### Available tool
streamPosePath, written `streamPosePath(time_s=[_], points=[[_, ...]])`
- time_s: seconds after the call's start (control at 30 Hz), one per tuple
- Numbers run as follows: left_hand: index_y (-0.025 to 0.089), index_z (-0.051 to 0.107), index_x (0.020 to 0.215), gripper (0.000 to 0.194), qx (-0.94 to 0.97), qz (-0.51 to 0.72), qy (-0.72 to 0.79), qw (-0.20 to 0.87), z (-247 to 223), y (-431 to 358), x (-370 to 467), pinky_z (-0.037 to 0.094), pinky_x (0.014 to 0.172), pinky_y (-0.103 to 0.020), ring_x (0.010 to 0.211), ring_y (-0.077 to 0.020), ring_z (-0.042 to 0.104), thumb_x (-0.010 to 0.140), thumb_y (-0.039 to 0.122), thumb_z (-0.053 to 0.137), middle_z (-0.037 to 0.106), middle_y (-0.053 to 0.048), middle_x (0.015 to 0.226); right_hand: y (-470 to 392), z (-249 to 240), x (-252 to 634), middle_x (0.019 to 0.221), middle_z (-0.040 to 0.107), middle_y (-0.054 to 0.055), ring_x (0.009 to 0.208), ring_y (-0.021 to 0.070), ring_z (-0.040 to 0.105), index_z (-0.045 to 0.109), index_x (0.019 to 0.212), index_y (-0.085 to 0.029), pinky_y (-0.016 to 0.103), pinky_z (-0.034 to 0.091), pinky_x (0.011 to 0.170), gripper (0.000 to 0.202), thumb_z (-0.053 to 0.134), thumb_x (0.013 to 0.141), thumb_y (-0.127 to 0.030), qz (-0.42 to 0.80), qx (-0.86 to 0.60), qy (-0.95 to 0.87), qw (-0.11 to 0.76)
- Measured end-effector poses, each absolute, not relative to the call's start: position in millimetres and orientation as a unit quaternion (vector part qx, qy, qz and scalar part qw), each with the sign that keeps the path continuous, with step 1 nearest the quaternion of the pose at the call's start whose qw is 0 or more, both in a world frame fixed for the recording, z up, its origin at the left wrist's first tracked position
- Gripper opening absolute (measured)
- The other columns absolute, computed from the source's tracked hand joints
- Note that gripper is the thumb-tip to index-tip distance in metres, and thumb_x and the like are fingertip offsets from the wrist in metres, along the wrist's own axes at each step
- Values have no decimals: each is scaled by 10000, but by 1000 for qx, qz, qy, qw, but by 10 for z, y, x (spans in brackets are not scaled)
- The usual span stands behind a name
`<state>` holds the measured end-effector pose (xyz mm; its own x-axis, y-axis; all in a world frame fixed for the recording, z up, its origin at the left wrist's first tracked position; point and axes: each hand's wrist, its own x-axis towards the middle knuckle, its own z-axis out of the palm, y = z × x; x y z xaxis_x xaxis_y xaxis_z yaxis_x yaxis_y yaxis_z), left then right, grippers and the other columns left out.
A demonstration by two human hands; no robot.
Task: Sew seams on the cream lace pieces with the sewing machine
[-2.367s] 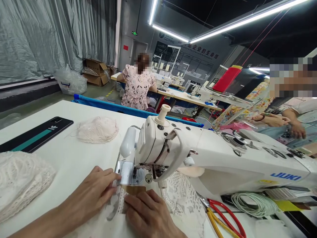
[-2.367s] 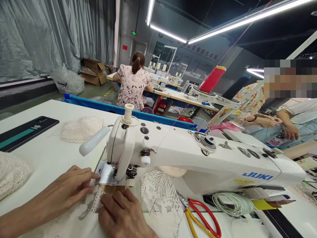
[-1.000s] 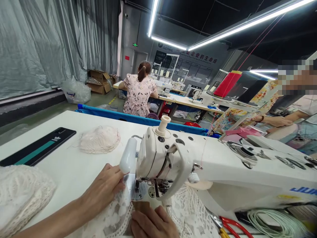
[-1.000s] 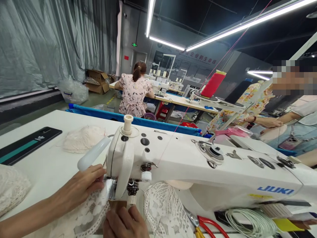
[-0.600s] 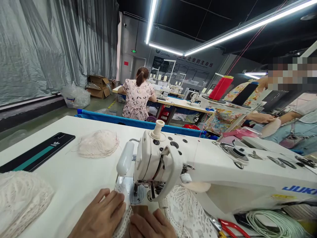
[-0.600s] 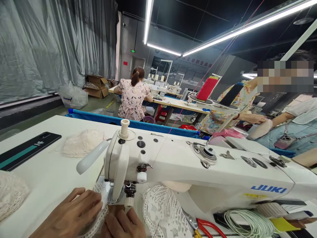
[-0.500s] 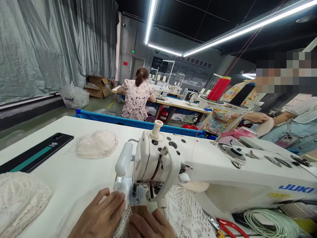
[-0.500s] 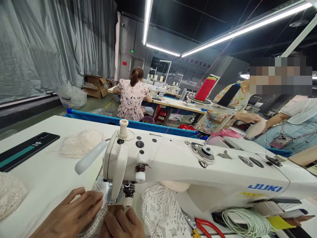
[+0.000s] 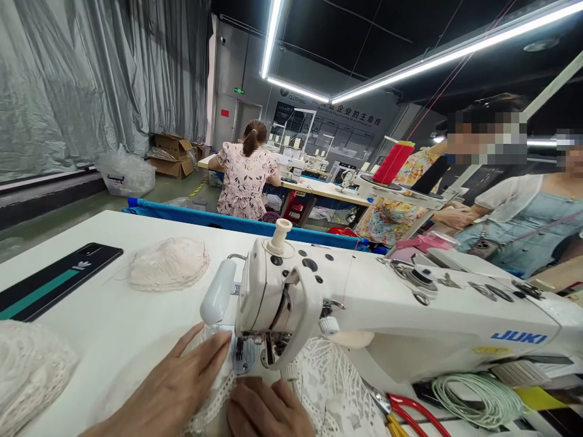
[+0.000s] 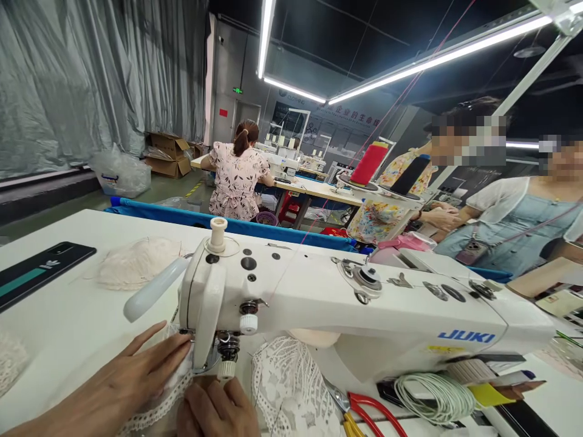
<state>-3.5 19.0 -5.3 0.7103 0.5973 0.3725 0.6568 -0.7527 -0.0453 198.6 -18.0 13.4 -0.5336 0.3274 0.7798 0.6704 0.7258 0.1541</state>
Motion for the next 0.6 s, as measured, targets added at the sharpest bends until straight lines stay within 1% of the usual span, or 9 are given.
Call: streamPosePath(time_s=[0.07,0.13,0.2,0.27,0.33,0.47,0.53,0.6], points=[[199,489,1290,572,-918,-172,-348,85,-82,238,-40,311,1081,-498,1166,-249,553,750,38,392,609,-69,1243,-175,161,1978,775,666,14,624,122,579,609,767,-138,292,303,505,221,449,913,-94,-219,-292,-844,394],[187,473,1277,651,-918,-168,-349,86,-103,278,-54,333,1096,-478,1163,-263,554,650,23,520,613,-114,1237,-177,190,1985,787,672,15,645,122,584,615,770,-136,292,304,507,270,412,947,-134,-208,-289,-844,401],[194,449,1273,714,-919,-161,-350,85,-110,300,-71,336,1092,-474,1145,-270,562,592,2,552,599,-119,1253,-189,225,2012,811,680,23,673,129,593,624,786,-131,294,315,510,312,379,972,-182,-194,-285,-853,393],[207,417,1278,718,-919,-159,-353,76,-105,301,-86,316,1090,-487,1136,-272,567,601,6,544,594,-110,1258,-206,263,2050,848,688,39,710,142,604,636,832,-118,295,331,518,302,385,972,-210,-178,-282,-867,369],[228,385,1291,709,-917,-163,-359,62,-91,291,-95,280,1101,-500,1140,-271,565,629,17,529,596,-88,1258,-221,294,2086,874,690,53,745,153,610,641,867,-107,294,343,526,257,419,953,-202,-168,-280,-880,346],[262,358,1297,715,-916,-155,-366,50,-77,285,-86,199,1132,-506,1153,-257,550,640,18,495,583,-52,1283,-229,313,2114,877,685,55,766,150,610,636,842,-106,292,348,537,230,448,941,-193,-161,-277,-884,339],[252,373,1293,681,-916,-148,-368,54,-78,302,-69,185,1136,-487,1114,-244,569,658,43,507,606,-42,1245,-228,302,2110,884,684,53,759,146,608,634,831,-108,290,345,533,230,455,941,-201,-161,-277,-884,341],[238,397,1284,611,-915,-151,-370,57,-76,328,-49,179,1137,-446,1054,-220,593,703,98,527,644,-21,1164,-228,286,2103,889,687,50,738,143,604,633,816,-114,286,338,522,215,468,927,-197,-161,-279,-884,339]])
